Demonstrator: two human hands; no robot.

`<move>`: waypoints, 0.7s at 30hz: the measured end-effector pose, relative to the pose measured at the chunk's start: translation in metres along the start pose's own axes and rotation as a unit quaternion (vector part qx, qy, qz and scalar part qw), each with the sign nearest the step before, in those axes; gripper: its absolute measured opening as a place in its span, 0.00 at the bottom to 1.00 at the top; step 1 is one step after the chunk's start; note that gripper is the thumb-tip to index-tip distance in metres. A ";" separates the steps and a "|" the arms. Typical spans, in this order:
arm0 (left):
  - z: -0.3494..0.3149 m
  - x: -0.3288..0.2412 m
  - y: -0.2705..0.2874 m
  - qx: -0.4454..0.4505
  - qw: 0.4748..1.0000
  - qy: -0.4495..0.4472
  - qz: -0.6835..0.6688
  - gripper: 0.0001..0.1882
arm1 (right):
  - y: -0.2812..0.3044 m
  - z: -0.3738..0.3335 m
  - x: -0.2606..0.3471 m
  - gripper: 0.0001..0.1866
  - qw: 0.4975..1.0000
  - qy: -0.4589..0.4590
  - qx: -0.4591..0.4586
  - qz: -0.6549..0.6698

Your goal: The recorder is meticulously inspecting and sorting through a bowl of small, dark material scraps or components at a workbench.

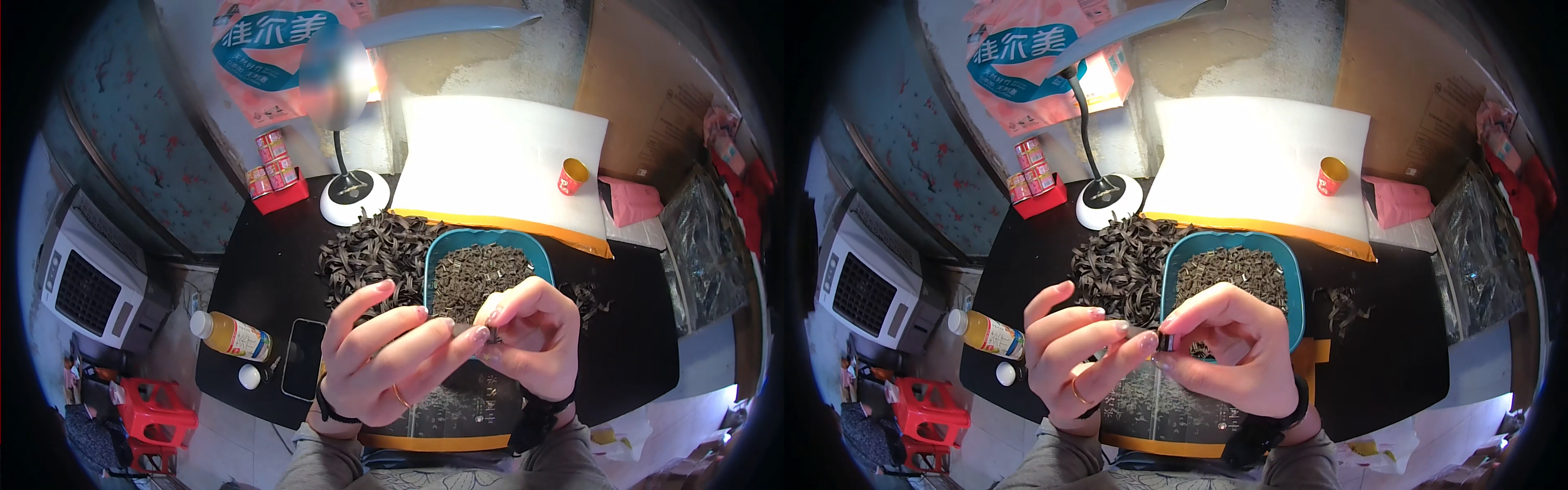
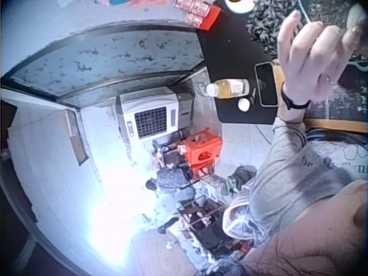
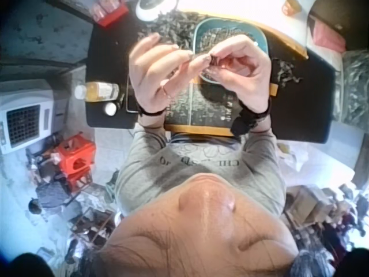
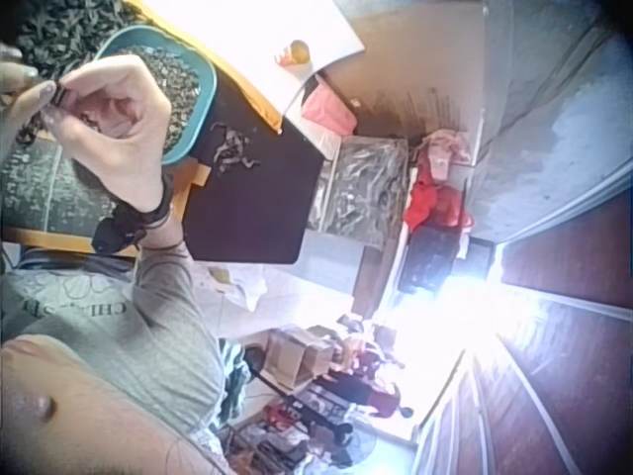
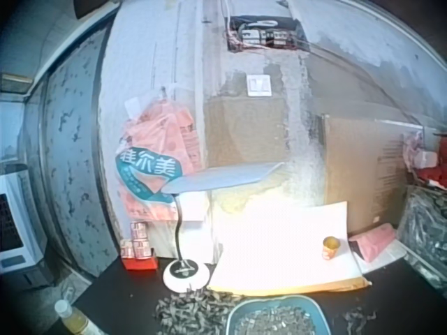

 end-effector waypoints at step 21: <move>-0.001 0.005 -0.022 -0.014 0.983 0.113 -0.143 0.16 | 0.004 0.015 -0.005 0.13 0.998 -0.036 -0.045 -0.002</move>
Point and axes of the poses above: each hand's wrist, its own z-axis towards the middle knuckle, its own y-axis out of the back of the hand, x = y × z, the point moved 2 cm from there along z, towards the middle knuckle, and after that the axes turned 12 degrees about z, right-handed, at the moved point
